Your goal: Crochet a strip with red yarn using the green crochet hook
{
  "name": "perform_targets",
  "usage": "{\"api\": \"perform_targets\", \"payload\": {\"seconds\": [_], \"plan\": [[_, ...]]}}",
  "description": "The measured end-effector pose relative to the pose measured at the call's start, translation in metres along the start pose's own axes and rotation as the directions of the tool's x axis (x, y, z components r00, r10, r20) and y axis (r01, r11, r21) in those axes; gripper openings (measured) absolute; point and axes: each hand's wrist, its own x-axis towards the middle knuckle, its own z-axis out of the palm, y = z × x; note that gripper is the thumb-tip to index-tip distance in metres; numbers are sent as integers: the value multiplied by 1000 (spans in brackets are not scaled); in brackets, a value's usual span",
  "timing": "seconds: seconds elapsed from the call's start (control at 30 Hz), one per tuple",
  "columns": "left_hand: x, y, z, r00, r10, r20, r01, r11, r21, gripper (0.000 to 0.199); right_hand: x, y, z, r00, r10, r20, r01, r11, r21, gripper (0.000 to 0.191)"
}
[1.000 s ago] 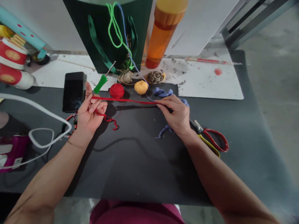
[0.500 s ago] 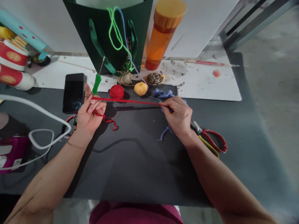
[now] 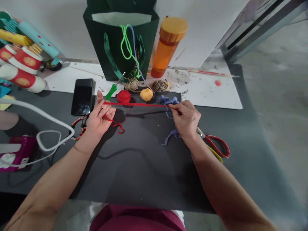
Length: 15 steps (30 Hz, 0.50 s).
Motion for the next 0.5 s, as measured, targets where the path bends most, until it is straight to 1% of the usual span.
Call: {"api": "perform_targets", "payload": {"seconds": [0.07, 0.13, 0.17, 0.2, 0.23, 0.27, 0.3, 0.33, 0.37, 0.4, 0.43, 0.5], "plan": [[-3, -6, 0, 1000, -4, 27, 3, 1000, 30, 37, -1, -9, 2, 996, -60, 64, 62, 998, -15, 20], [-9, -15, -1, 994, -25, 104, 14, 994, 109, 29, -5, -25, 3, 981, -139, 134, 138, 990, 19, 23], [-13, -21, -1, 987, -33, 159, 10, 989, 144, 25, -7, -36, 3, 973, -167, 161, 155, 984, 83, 28], [-18, -27, -1, 976, -44, 215, 7, 985, 174, 20, -10, -48, 3, 963, -191, 190, 155, 969, 190, 34], [-23, -32, -1, 964, -53, 261, 2, 981, 192, 19, -13, -59, 2, 950, -208, 232, 125, 936, 331, 40], [-28, -37, -1, 952, -68, 299, 4, 977, 211, 20, -16, -70, 1, 938, -209, 276, 58, 881, 469, 48], [-33, -40, -1, 943, -75, 324, 0, 974, 226, 23, -19, -79, 1, 929, -182, 323, -42, 814, 579, 52], [-37, -43, -1, 936, -80, 343, -5, 971, 240, 26, -21, -87, 1, 924, -138, 357, -141, 744, 653, 50], [-41, -46, -1, 929, -90, 358, -7, 965, 262, 29, -23, -93, 0, 925, -90, 370, -207, 696, 687, 43], [-45, -47, -1, 924, -97, 369, -12, 959, 284, 30, -25, -97, 0, 928, -50, 370, -243, 671, 701, 36], [-47, -48, -1, 919, -102, 380, -20, 953, 303, 31, -26, -100, 0, 931, -26, 365, -257, 663, 703, 33], [-49, -48, -1, 911, -100, 400, -41, 944, 329, 33, -28, -102, 0, 935, -12, 354, -251, 682, 687, 32]]}}
